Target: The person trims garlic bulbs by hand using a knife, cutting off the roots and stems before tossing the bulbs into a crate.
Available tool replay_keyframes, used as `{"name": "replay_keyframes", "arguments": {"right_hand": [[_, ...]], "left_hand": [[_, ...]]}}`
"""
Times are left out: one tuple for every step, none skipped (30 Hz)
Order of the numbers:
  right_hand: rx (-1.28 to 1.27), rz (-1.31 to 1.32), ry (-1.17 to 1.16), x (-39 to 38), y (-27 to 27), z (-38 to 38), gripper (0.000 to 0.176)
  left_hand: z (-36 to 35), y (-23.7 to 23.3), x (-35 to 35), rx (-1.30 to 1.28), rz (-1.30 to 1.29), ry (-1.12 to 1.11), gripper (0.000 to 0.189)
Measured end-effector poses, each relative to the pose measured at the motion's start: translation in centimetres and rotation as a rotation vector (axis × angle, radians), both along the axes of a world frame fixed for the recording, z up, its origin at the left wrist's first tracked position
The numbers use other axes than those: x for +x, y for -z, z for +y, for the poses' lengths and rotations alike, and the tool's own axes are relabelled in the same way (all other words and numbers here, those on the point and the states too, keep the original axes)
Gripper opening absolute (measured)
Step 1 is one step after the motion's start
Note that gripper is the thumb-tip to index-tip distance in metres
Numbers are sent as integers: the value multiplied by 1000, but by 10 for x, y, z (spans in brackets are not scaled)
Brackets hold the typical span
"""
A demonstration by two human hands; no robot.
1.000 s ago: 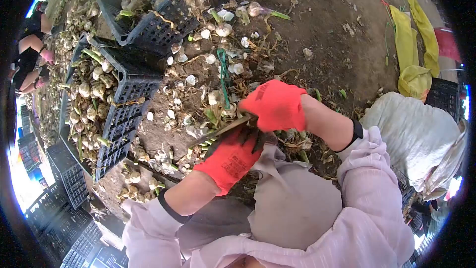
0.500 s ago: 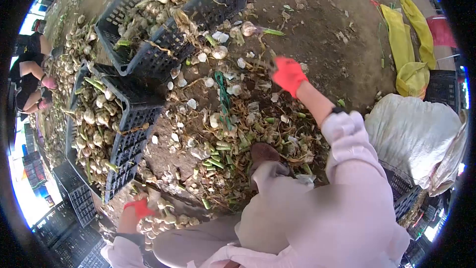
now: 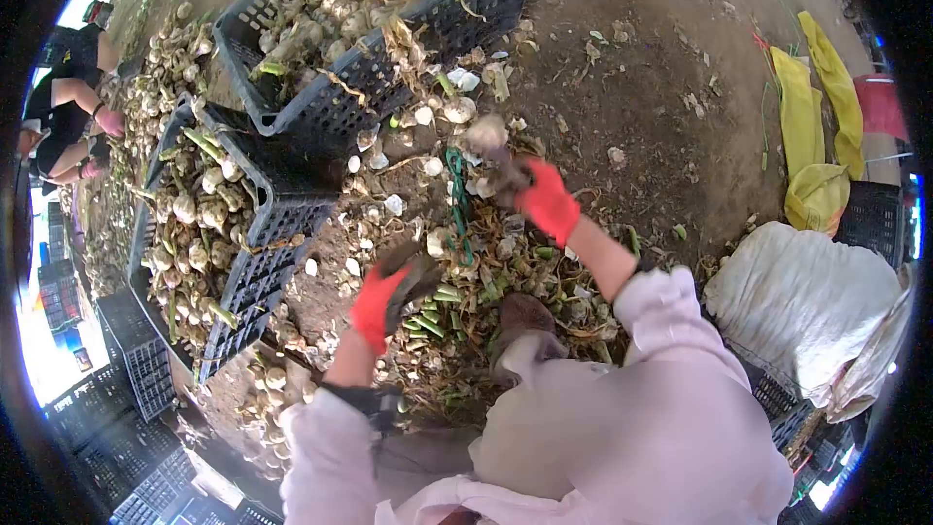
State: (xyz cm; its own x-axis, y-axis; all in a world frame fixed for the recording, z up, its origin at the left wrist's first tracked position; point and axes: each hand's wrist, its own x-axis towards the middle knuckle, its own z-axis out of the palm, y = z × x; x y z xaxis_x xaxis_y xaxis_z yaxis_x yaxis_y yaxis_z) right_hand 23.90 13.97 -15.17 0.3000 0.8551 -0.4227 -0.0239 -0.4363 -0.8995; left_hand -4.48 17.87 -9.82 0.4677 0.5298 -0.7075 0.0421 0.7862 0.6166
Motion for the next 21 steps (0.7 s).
{"name": "replay_keyframes", "arguments": {"right_hand": [[12,371,6,-21,-27,-17,31],[160,223,-98,-41,-33,-33,29],[308,74,-203,-54,-39,-45,26],[374,-41,-358,-58,-47,-53,27],[441,-157,-515,-61,-58,-58,29],[508,-272,-669,-62,-69,-61,30],[416,-163,-695,-59,-84,-62,31],[322,-53,-716,-52,-100,-65,33],[224,57,-736,-46,-108,-70,35],[230,102,-625,-47,-109,-73,43],[266,-126,-672,-45,-116,-75,44],[299,-358,-710,-44,-140,-67,45],[329,-593,-740,-45,-156,-60,46],[423,-786,-768,-51,-161,-55,39],[419,-874,-775,-56,-164,-54,35],[414,-959,-783,-59,-166,-54,32],[409,-1042,-795,-61,-168,-54,28],[414,-1031,-804,-61,-169,-53,27],[418,-1021,-813,-60,-169,-53,26],[421,-1010,-822,-60,-170,-53,25],[424,-999,-820,-60,-170,-52,25]], "left_hand": [[-5,2,22,-38,-125,-58,64],[-14,3,42,64,-256,-112,60],[-19,10,54,188,-372,-86,54],[-27,0,55,266,-313,-32,50],[-36,-14,53,345,-252,21,46],[-42,-35,55,-134,-380,-309,41],[-46,-40,51,0,-340,-294,40],[-49,-43,45,130,-297,-276,41],[-54,-44,38,258,-251,-257,41],[-54,-33,27,316,-149,-76,48],[-59,-27,20,351,-194,-72,50],[-59,-31,18,386,-242,-65,53],[-59,-36,17,421,-292,-56,56],[-60,-40,15,472,-301,-14,68],[-61,-46,15,466,-331,-47,71],[-61,-53,16,459,-358,-81,74],[-61,-60,17,451,-383,-118,77],[-59,-66,19,408,-367,-133,80],[-61,-63,20,395,-346,-152,79],[-65,-58,20,380,-324,-172,78],[-67,-55,20,365,-304,-192,77]]}}
